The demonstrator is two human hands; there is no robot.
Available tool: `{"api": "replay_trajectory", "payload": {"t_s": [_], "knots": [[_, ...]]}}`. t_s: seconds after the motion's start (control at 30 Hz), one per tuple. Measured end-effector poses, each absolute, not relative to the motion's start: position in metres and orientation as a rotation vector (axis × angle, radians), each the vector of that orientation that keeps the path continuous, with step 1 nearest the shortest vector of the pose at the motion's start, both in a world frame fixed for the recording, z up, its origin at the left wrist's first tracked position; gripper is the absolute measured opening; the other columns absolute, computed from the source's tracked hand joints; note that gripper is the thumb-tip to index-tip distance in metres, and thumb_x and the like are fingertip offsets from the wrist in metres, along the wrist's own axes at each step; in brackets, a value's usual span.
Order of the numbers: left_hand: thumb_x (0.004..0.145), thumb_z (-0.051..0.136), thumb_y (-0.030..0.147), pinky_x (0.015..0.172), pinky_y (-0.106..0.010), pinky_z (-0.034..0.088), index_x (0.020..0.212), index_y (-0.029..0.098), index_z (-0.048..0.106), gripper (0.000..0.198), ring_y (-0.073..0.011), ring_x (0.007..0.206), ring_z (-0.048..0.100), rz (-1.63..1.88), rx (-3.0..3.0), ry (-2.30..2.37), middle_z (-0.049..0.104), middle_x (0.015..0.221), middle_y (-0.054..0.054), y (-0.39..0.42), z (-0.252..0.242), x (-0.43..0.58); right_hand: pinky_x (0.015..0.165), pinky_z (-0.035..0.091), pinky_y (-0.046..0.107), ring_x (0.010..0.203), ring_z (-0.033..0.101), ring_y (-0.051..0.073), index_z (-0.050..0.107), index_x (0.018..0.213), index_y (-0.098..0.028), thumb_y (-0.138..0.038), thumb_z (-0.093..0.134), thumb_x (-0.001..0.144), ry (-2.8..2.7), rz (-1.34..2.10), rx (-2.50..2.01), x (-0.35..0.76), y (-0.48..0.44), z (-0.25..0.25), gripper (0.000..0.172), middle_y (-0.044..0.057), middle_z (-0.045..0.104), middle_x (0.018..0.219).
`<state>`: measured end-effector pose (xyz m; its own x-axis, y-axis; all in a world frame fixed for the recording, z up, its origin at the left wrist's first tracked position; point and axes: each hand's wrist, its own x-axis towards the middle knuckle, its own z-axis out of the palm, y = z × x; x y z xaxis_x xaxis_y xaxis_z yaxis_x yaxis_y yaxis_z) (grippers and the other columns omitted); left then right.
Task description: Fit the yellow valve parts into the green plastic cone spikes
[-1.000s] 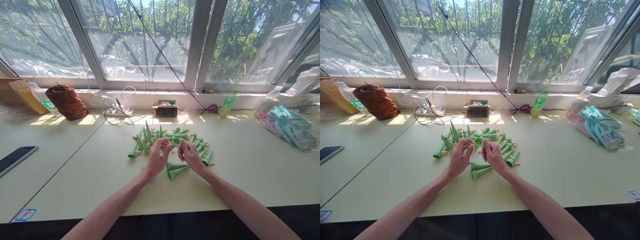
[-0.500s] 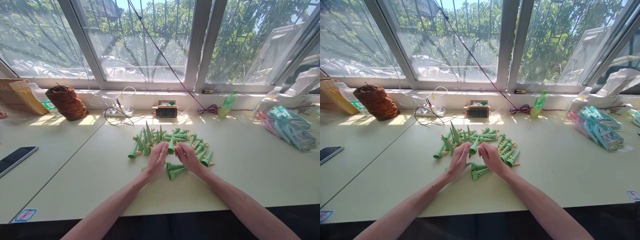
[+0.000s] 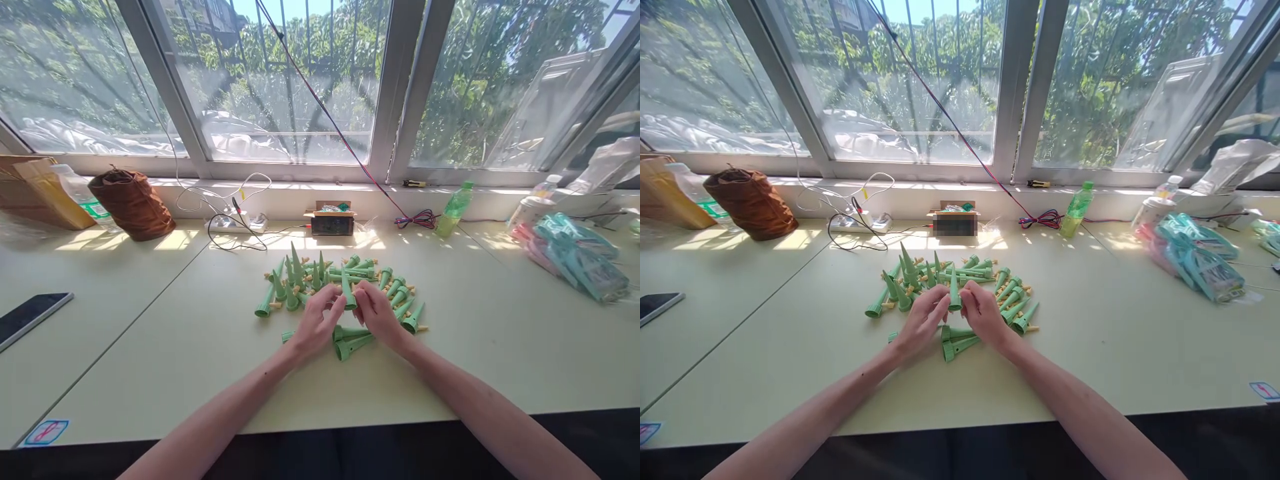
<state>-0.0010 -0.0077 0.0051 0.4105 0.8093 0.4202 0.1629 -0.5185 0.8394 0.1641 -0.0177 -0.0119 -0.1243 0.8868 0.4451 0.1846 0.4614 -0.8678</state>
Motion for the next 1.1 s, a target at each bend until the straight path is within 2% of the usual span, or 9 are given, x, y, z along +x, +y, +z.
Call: {"api": "replay_trajectory", "payload": {"t_s": [0.23, 0.4, 0.7, 0.97, 1.1], "knots": [[0.095, 0.053, 0.035, 0.066, -0.024, 0.053, 0.1, 0.018, 0.057, 0.018, -0.0129, 0.078, 0.059, 1.163, 1.988, 0.812, 0.055, 0.096, -0.004, -0.007, 0.002, 0.001, 0.039, 0.032, 0.022, 0.038, 0.041, 0.009, 0.036, 0.068, -0.023, -0.059, 0.041, 0.098, -1.508, 0.897, -0.982, 0.162, -0.019, -0.006, 0.047, -0.007, 0.041, 0.047], [0.094, 0.056, 0.03, 0.068, -0.025, 0.055, 0.1, 0.018, 0.059, 0.014, -0.0118, 0.079, 0.059, 1.204, 2.053, 0.783, 0.056, 0.104, -0.006, -0.006, 0.0, 0.001, 0.036, 0.03, 0.022, 0.037, 0.04, 0.008, 0.039, 0.065, -0.022, -0.06, 0.044, 0.096, -1.466, 0.928, -0.984, 0.162, -0.018, -0.005, 0.049, -0.007, 0.038, 0.047], [0.093, 0.059, 0.025, 0.065, -0.025, 0.056, 0.109, 0.02, 0.062, 0.016, -0.011, 0.078, 0.06, 1.332, 2.152, 0.763, 0.057, 0.105, -0.007, -0.001, -0.009, 0.0, 0.037, 0.028, 0.024, 0.033, 0.037, 0.009, 0.044, 0.058, -0.021, -0.058, 0.043, 0.097, -1.441, 0.915, -1.013, 0.162, -0.018, -0.004, 0.054, -0.005, 0.043, 0.04], [0.095, 0.057, 0.024, 0.062, -0.025, 0.054, 0.11, 0.021, 0.063, 0.017, -0.0109, 0.075, 0.06, 1.389, 2.278, 0.754, 0.056, 0.105, -0.007, 0.001, -0.011, -0.001, 0.04, 0.033, 0.025, 0.031, 0.035, 0.009, 0.04, 0.044, -0.021, -0.057, 0.041, 0.098, -1.433, 0.899, -1.072, 0.16, -0.02, 0.001, 0.065, -0.002, 0.044, 0.034], [0.096, 0.055, 0.024, 0.067, -0.027, 0.054, 0.114, 0.023, 0.063, 0.02, -0.0105, 0.074, 0.06, 1.379, 2.281, 0.822, 0.056, 0.106, -0.007, 0.001, -0.011, 0.0, 0.042, 0.034, 0.025, 0.033, 0.037, 0.009, 0.042, 0.047, -0.021, -0.057, 0.041, 0.099, -1.434, 0.874, -1.063, 0.158, -0.02, -0.001, 0.063, -0.003, 0.044, 0.035]]}}
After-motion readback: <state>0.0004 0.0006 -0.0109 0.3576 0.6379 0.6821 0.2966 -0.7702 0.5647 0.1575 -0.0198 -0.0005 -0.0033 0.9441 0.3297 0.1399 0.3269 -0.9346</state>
